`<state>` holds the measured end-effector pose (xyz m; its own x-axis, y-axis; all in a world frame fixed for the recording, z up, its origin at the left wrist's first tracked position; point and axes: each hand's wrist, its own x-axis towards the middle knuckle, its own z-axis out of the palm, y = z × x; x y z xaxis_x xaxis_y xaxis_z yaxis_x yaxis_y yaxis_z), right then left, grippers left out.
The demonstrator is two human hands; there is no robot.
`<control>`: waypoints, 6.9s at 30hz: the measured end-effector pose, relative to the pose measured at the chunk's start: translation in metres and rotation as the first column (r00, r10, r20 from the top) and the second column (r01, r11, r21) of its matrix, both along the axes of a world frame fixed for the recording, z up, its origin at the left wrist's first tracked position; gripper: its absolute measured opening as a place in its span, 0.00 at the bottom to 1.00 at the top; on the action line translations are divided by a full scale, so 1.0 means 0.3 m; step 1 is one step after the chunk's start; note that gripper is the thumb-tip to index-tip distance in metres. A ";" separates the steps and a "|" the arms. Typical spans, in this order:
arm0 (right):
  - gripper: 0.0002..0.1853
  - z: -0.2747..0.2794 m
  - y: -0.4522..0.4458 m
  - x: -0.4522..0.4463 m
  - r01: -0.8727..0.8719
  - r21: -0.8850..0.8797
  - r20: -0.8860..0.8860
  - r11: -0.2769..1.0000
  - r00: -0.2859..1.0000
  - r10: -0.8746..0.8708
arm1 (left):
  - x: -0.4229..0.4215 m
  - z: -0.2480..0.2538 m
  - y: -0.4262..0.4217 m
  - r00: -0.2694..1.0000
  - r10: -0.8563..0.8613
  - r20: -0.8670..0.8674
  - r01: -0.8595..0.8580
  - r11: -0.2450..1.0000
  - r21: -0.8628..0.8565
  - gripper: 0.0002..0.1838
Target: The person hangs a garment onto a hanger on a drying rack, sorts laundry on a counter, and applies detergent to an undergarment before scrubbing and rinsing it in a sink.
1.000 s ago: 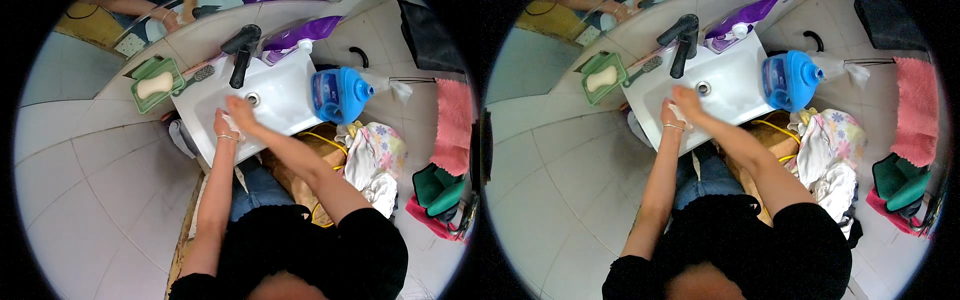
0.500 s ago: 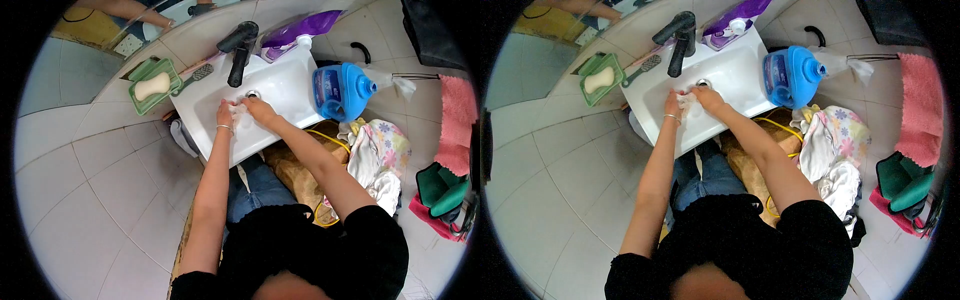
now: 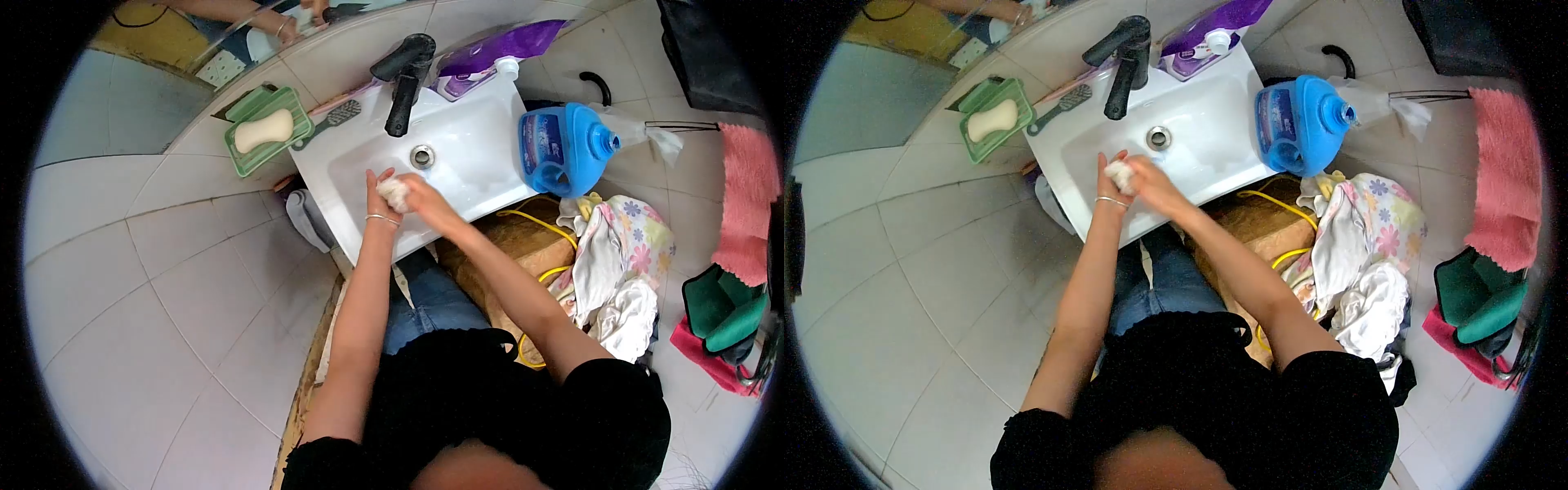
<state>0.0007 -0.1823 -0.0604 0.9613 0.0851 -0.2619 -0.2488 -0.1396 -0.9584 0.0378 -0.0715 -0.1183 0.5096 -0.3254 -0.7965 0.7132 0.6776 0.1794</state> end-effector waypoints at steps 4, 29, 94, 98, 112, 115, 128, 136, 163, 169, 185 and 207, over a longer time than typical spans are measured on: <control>0.17 0.191 0.116 -0.014 -0.103 -0.492 0.014 0.864 0.992 0.126 | -0.011 -0.030 -0.007 0.994 0.058 0.089 -0.054 0.997 -0.046 0.21; 0.14 0.116 0.146 0.079 0.235 -0.654 0.184 0.719 0.971 -0.151 | 0.050 0.020 0.007 0.967 0.193 0.165 -0.202 0.978 0.042 0.19; 0.13 0.102 -0.111 0.159 0.421 0.629 -0.441 0.653 0.886 -0.146 | 0.063 0.096 -0.017 0.945 0.181 0.271 -0.179 0.983 -0.034 0.28; 0.08 0.138 -0.097 0.118 0.318 0.682 -0.329 0.659 0.938 -0.112 | 0.030 0.187 -0.062 0.919 -0.010 0.394 0.016 1.000 -0.010 0.40; 0.14 0.096 0.060 0.044 0.122 -0.687 0.372 0.717 0.906 0.202 | 0.055 0.100 -0.090 0.935 0.244 0.256 -0.239 0.970 -0.051 0.17; 0.18 0.076 0.021 0.165 0.207 -0.734 0.211 0.647 0.975 -0.073 | 0.035 0.144 -0.117 0.986 0.089 0.141 -0.098 0.994 0.056 0.17; 0.16 0.125 0.115 0.111 0.057 -0.887 0.214 0.458 0.930 0.300 | 0.053 0.095 -0.026 0.985 0.085 0.149 -0.123 0.956 0.265 0.14; 0.11 0.090 0.089 0.168 -0.047 -0.864 0.106 0.501 0.957 0.272 | 0.045 0.068 -0.066 0.986 0.110 0.127 -0.110 0.994 -0.007 0.12; 0.10 0.136 0.106 0.097 0.050 -0.769 0.177 0.637 0.975 0.137 | 0.025 -0.148 -0.011 0.953 0.158 0.257 -0.088 0.960 -0.266 0.15; 0.10 0.071 0.043 0.200 0.065 -0.783 0.080 0.619 0.997 -0.004 | 0.042 0.133 -0.093 0.962 0.198 0.187 -0.225 0.964 0.139 0.17; 0.11 0.074 0.053 0.201 0.109 -0.831 0.151 0.545 0.988 0.032 | 0.042 0.047 -0.070 0.968 0.174 0.179 -0.180 0.984 0.015 0.15; 0.11 0.119 0.011 0.231 0.150 -0.760 0.164 0.632 0.986 -0.036 | 0.006 0.104 -0.150 0.971 0.208 0.114 -0.200 0.977 -0.078 0.13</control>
<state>0.0700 -0.1791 -0.0246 0.9803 -0.1838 -0.0718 -0.1933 -0.8210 -0.5372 0.0396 -0.1164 -0.0870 0.6615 -0.2540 -0.7056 0.5341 0.8200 0.2056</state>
